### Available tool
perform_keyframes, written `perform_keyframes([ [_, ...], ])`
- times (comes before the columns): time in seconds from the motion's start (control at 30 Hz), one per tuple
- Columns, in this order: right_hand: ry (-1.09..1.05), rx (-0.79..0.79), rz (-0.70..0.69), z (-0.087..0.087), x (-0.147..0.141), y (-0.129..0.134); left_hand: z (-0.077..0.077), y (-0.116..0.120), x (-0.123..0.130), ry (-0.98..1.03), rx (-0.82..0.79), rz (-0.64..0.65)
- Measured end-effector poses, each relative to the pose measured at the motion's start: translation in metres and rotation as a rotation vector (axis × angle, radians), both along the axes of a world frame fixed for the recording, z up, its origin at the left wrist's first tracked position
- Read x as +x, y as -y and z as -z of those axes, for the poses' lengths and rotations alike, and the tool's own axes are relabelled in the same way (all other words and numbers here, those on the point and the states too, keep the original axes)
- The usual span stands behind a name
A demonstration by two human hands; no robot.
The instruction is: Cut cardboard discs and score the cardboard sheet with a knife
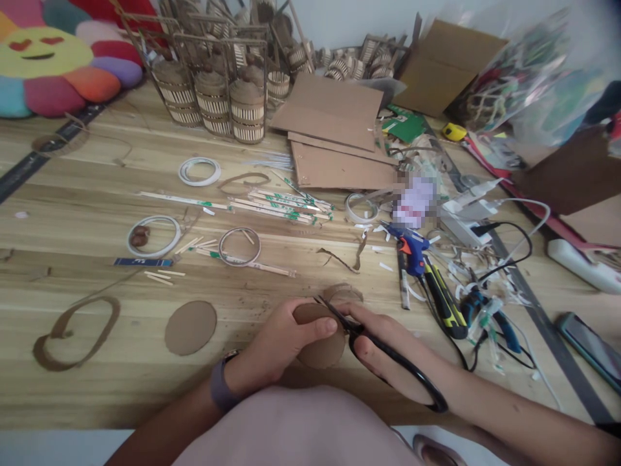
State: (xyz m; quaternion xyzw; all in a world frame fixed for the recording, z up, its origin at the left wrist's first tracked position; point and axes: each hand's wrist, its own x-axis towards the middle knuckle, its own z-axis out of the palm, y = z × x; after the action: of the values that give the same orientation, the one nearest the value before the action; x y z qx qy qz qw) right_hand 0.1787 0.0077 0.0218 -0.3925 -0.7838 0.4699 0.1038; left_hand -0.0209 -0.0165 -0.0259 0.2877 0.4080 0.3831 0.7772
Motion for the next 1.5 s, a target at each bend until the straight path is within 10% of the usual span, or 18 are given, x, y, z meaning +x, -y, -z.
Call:
perform_keyframes([
  [0.5,0.086,-0.059,-0.026,0.001,0.005,0.002,0.003,-0.004,-0.006,-0.081,0.029,0.088],
  [0.9,0.462,0.29,-0.001,-0.002,0.005,0.004,0.008,0.002,0.001,-0.058,-0.032,-0.094],
  [1.5,0.417,0.093,-0.047,-0.007,0.004,0.002,0.002,-0.001,-0.001,-0.097,0.047,0.038],
])
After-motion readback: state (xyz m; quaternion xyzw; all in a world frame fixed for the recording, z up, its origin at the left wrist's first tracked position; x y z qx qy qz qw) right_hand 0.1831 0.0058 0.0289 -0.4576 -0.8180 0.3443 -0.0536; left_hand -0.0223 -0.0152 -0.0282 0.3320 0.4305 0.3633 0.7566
